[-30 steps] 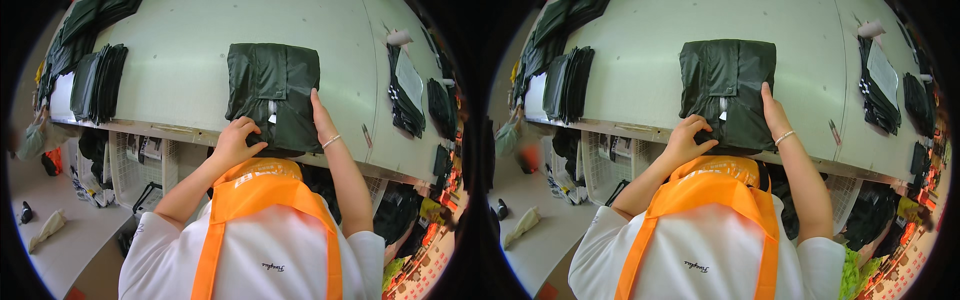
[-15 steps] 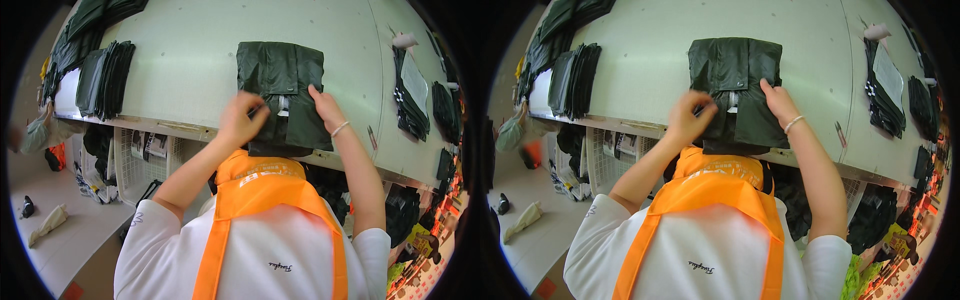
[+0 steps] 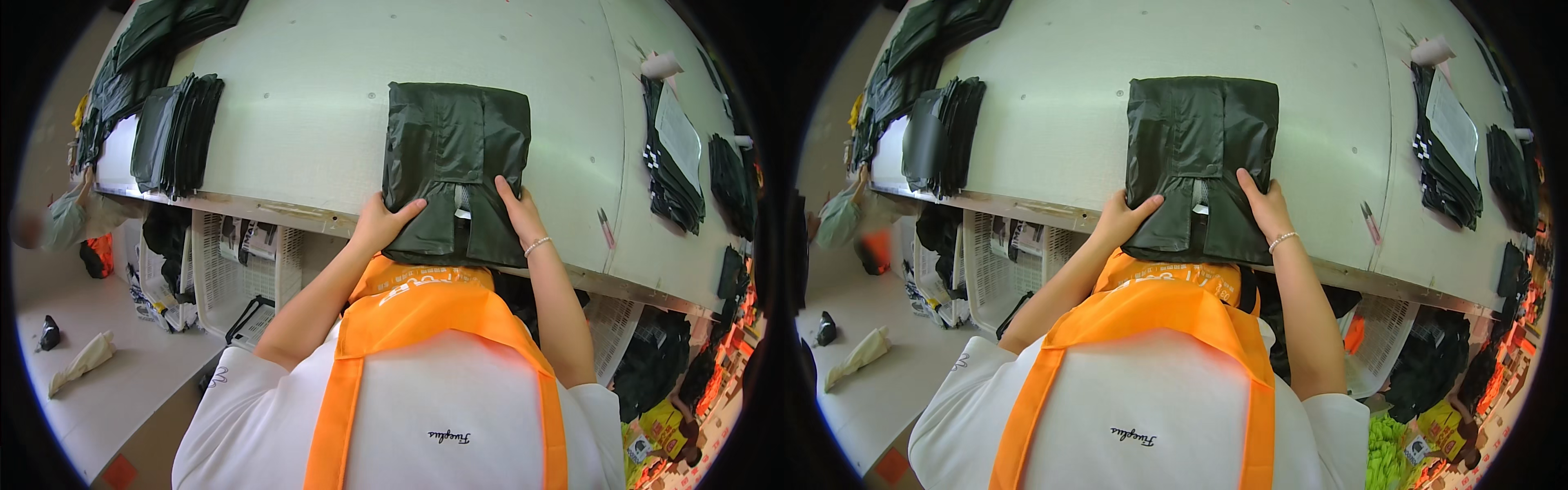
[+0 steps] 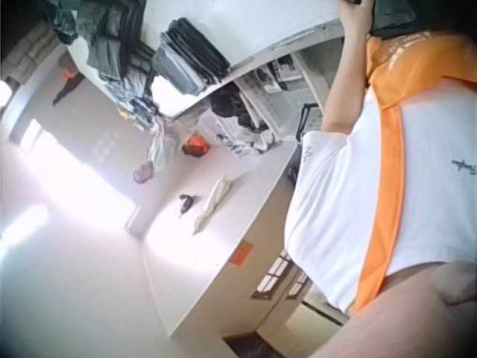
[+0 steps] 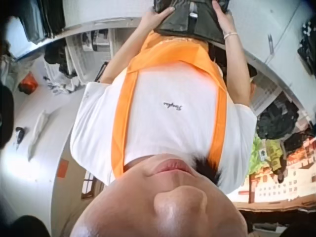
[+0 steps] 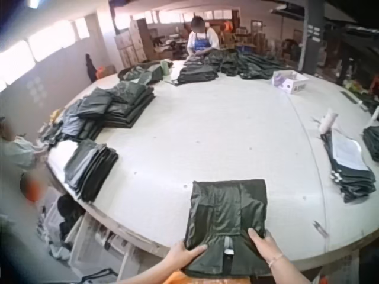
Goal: The person folds a dark green jacket on a table, smoothing and aligning the fabric, zipping the front, folding the sleeves and body, and placing the folded jacket into a white plastic basket. The person repeats the process with another jacket.
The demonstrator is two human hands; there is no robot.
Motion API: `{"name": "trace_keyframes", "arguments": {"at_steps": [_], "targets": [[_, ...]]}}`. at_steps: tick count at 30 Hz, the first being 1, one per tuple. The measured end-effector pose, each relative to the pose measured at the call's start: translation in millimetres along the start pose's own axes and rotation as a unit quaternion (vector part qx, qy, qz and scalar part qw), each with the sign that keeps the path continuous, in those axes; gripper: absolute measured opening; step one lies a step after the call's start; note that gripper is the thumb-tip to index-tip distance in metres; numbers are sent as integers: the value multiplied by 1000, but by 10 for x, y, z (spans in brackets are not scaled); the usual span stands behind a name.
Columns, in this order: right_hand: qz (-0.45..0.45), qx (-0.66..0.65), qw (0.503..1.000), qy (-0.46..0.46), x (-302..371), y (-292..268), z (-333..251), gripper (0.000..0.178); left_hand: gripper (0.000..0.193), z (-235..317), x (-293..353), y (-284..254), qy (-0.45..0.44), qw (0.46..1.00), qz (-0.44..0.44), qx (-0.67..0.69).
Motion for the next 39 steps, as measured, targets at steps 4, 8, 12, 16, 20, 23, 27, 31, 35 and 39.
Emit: {"name": "trace_keyframes", "arguments": {"at_steps": [4, 8, 12, 16, 20, 23, 27, 31, 35, 39], "targets": [[123, 235, 964, 10, -20, -11, 79, 85, 76, -59, 30, 33, -86, 991, -86, 51], [44, 74, 996, -30, 184, 113, -40, 86, 88, -51, 188, 19, -62, 974, -129, 176], [3, -28, 999, -42, 208, 330, 101, 99, 103, -202, 249, -154, -36, 990, -108, 81], [131, 111, 979, -113, 253, 562, -148, 102, 92, -158, 246, -287, 4, 999, 28, -15], [167, 112, 959, -198, 181, 823, -719, 117, 83, -75, -153, -605, 27, 994, 74, -80], [161, 147, 931, -291, 189, 1147, -1351, 113, 76, 153, -398, -1039, -6, 991, 95, -90], [112, 328, 890, -297, 77, 1794, -1841, 92, 72, 119, -649, -1496, 19, 983, 135, -123], [36, 442, 869, -219, -173, 2378, -2414, 63, 64, 186, -962, -1901, 43, 977, 131, -165], [12, 496, 854, -159, -67, 3032, -3146, 78, 34, 432, -1167, -2141, 125, 917, 22, -377], [40, 734, 670, -102, -164, 3798, -3548, 87, 34, 35, -1466, -1894, 276, 863, 96, -412]]}}
Point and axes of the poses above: each hand's wrist, its own x-axis away from the middle knuckle, its own y-axis out of the palm, z = x × y, the point moved 6 cm from there along -x, towards the middle knuckle, and after that the axes turned 10 degrees about x, right-handed, at the moved point
